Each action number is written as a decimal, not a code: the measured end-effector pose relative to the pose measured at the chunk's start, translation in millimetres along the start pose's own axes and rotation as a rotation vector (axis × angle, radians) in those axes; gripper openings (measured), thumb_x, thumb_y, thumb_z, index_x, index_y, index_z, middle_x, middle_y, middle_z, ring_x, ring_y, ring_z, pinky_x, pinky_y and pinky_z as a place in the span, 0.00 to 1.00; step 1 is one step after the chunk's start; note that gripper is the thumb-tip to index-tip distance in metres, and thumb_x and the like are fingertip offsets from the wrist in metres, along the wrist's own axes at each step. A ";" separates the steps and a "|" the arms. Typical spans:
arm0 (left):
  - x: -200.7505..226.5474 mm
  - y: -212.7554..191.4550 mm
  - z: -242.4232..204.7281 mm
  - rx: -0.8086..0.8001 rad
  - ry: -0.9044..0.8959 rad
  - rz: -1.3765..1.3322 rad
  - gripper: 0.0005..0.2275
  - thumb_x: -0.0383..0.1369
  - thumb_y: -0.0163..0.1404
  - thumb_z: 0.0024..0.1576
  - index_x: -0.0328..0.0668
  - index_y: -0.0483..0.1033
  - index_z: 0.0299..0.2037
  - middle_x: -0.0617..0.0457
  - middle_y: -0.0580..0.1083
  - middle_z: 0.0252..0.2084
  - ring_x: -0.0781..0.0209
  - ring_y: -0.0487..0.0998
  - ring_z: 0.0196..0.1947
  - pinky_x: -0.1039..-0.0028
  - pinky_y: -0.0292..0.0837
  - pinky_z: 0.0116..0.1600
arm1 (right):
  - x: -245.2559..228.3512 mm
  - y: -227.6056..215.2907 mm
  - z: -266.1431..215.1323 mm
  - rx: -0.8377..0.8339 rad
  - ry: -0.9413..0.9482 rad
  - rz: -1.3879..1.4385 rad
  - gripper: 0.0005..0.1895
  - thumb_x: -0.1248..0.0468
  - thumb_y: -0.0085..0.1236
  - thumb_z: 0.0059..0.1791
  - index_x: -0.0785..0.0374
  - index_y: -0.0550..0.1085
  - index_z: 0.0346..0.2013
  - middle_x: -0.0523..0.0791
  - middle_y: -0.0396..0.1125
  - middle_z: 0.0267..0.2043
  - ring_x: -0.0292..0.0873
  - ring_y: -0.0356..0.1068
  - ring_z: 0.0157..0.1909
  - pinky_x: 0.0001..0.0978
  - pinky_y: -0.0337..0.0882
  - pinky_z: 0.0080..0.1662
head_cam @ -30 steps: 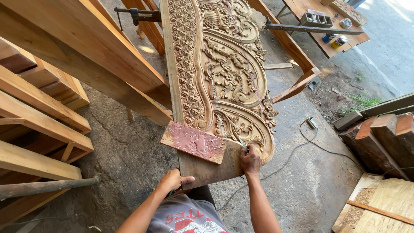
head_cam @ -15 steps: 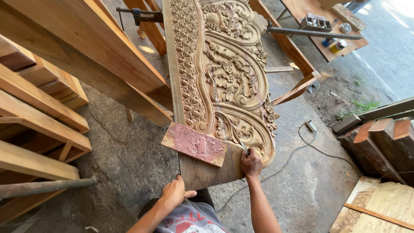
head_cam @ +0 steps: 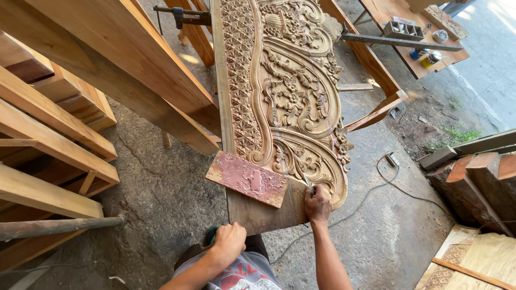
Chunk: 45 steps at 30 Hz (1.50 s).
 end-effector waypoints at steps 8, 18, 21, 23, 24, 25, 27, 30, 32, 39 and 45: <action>6.5 31.3 15.0 0.267 0.041 0.297 0.05 0.28 0.54 0.52 0.42 0.84 0.29 0.42 0.80 0.32 0.54 0.84 0.30 0.68 0.78 0.31 | -0.7 2.1 0.3 -0.060 0.066 0.012 0.16 0.48 0.46 0.56 0.56 0.69 0.36 0.45 0.72 0.25 0.44 0.70 0.21 0.40 0.69 0.27; 1.2 27.2 12.0 0.341 0.015 0.293 0.06 0.26 0.53 0.53 0.41 0.83 0.27 0.45 0.80 0.26 0.56 0.84 0.28 0.70 0.78 0.29 | -0.4 0.4 0.0 -0.065 0.072 0.007 0.16 0.50 0.47 0.57 0.57 0.69 0.35 0.45 0.71 0.24 0.44 0.70 0.22 0.41 0.71 0.27; 1.6 24.4 9.9 0.343 0.015 0.279 0.07 0.26 0.53 0.54 0.42 0.83 0.27 0.46 0.80 0.26 0.55 0.84 0.28 0.69 0.78 0.29 | -1.8 -1.4 0.6 -0.019 0.037 -0.004 0.15 0.50 0.49 0.56 0.56 0.70 0.34 0.45 0.71 0.24 0.45 0.70 0.23 0.41 0.71 0.28; 2.3 22.7 8.7 0.320 0.012 0.258 0.07 0.26 0.53 0.55 0.43 0.83 0.27 0.46 0.80 0.26 0.55 0.84 0.29 0.69 0.78 0.30 | -1.3 -1.3 -0.1 -0.036 0.049 0.008 0.15 0.50 0.48 0.57 0.57 0.70 0.34 0.45 0.72 0.24 0.45 0.71 0.22 0.41 0.72 0.29; 2.9 21.4 8.6 0.309 0.009 0.247 0.07 0.26 0.53 0.55 0.44 0.84 0.27 0.46 0.80 0.27 0.55 0.84 0.29 0.69 0.78 0.30 | -1.1 -1.3 0.1 -0.045 0.054 0.014 0.15 0.50 0.48 0.57 0.57 0.70 0.35 0.45 0.72 0.24 0.45 0.71 0.22 0.41 0.72 0.29; 4.0 20.6 9.0 0.294 0.016 0.240 0.06 0.27 0.54 0.54 0.45 0.84 0.27 0.46 0.80 0.27 0.55 0.84 0.30 0.69 0.78 0.30 | -1.0 -1.6 -0.6 -0.041 0.053 0.015 0.15 0.50 0.48 0.57 0.57 0.70 0.35 0.45 0.72 0.25 0.46 0.71 0.23 0.42 0.72 0.29; 7.4 18.9 11.2 0.263 0.027 0.224 0.05 0.28 0.55 0.52 0.46 0.84 0.28 0.46 0.80 0.29 0.56 0.84 0.31 0.69 0.78 0.29 | -1.0 -1.7 -1.1 -0.034 0.048 0.016 0.15 0.50 0.48 0.56 0.57 0.70 0.35 0.46 0.72 0.25 0.47 0.72 0.24 0.44 0.73 0.31; 11.1 14.1 18.7 0.233 0.026 0.190 0.05 0.29 0.55 0.53 0.50 0.84 0.28 0.48 0.81 0.29 0.55 0.84 0.33 0.68 0.78 0.32 | -2.1 -2.1 0.7 -0.005 0.043 -0.002 0.15 0.50 0.49 0.56 0.57 0.71 0.35 0.48 0.73 0.26 0.51 0.73 0.27 0.47 0.72 0.33; 13.1 12.3 21.3 0.215 0.032 0.194 0.06 0.28 0.54 0.53 0.50 0.84 0.28 0.49 0.81 0.29 0.55 0.84 0.34 0.68 0.78 0.32 | -1.5 -2.0 -0.6 -0.027 0.056 0.004 0.15 0.50 0.49 0.56 0.58 0.71 0.35 0.48 0.73 0.26 0.51 0.74 0.28 0.48 0.73 0.34; 15.0 7.5 24.4 0.212 0.012 0.201 0.06 0.29 0.54 0.54 0.50 0.85 0.28 0.49 0.81 0.29 0.55 0.84 0.33 0.68 0.78 0.31 | -4.1 -4.8 -2.4 0.019 0.035 -0.021 0.15 0.49 0.50 0.55 0.56 0.72 0.35 0.49 0.73 0.27 0.54 0.74 0.30 0.49 0.72 0.35; 23.2 3.1 31.9 0.154 0.003 0.240 0.06 0.29 0.54 0.54 0.50 0.85 0.30 0.50 0.81 0.30 0.54 0.85 0.32 0.65 0.78 0.29 | -4.2 -4.3 -0.9 0.020 0.016 -0.030 0.16 0.49 0.49 0.56 0.57 0.70 0.34 0.47 0.72 0.25 0.49 0.72 0.27 0.45 0.71 0.31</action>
Point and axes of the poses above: each hand's wrist, its own z-axis towards the middle knuckle, its own y-axis out of the palm, x = y × z, the point moved 4 cm from there along z, towards the middle knuckle
